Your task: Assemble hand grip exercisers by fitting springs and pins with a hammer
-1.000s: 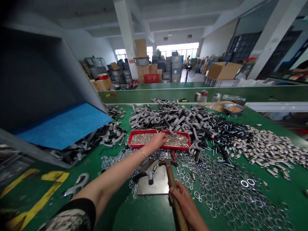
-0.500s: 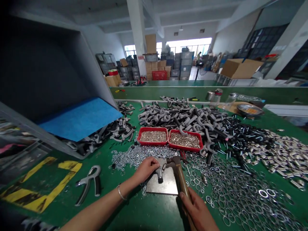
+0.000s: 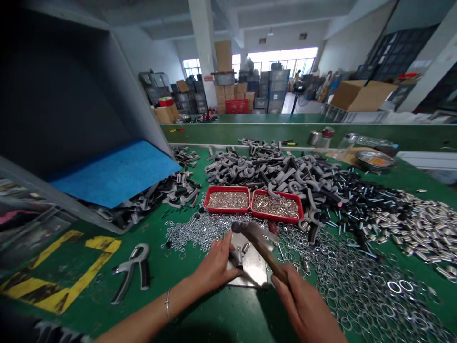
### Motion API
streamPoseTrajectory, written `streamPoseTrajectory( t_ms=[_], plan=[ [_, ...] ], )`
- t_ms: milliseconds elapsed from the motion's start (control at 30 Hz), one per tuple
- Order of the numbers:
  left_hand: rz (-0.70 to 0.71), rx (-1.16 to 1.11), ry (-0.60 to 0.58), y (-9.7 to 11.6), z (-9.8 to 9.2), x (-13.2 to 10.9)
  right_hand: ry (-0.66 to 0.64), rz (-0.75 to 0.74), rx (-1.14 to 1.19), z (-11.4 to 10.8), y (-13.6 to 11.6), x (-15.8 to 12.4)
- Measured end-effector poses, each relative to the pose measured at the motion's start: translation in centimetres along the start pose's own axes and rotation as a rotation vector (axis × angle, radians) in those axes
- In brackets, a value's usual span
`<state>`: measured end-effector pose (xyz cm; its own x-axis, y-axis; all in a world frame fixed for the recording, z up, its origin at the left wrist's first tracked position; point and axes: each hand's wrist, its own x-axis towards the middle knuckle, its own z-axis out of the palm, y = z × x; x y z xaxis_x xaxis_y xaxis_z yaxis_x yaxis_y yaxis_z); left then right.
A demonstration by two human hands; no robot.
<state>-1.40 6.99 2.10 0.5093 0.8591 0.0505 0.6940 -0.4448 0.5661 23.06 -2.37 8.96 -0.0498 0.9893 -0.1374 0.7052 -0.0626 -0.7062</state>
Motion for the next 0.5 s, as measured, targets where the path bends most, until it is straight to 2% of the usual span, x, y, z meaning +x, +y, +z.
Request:
streamPoseTrajectory(
  t_ms=[67, 167, 233, 267, 333, 400, 433, 500],
  plan=[
    [-0.005, -0.025, -0.026, -0.2, 0.2, 0.1, -0.061, 0.02, -0.034, 0.9, 0.5, 1.0],
    [-0.02, -0.039, -0.057, -0.4, 0.2, 0.3, -0.169, 0.117, 0.095, 1.7, 2.4, 2.0],
    [-0.042, -0.049, -0.073, -0.3, 0.0, 0.1, -0.142, 0.206, 0.173, 1.9, 3.9, 2.2],
    [-0.057, -0.057, -0.083, -0.1, -0.1, -0.1, -0.081, 0.213, 0.146, 2.0, 4.7, 2.3],
    [-0.083, -0.087, -0.105, 0.4, -0.4, -0.6, 0.126, 0.093, -0.035, 2.5, 5.9, 2.8],
    [-0.073, -0.129, -0.119, 0.9, -1.1, -0.7, 0.302, -0.168, -0.244, 3.6, 6.4, 4.0],
    [-0.047, -0.143, -0.112, 1.0, -1.6, -0.5, 0.326, -0.295, -0.315, 4.3, 6.1, 4.9],
    [0.025, -0.131, -0.055, 0.6, -3.4, 0.5, 0.222, -0.471, -0.395, 5.7, 4.7, 6.9]
  ],
)
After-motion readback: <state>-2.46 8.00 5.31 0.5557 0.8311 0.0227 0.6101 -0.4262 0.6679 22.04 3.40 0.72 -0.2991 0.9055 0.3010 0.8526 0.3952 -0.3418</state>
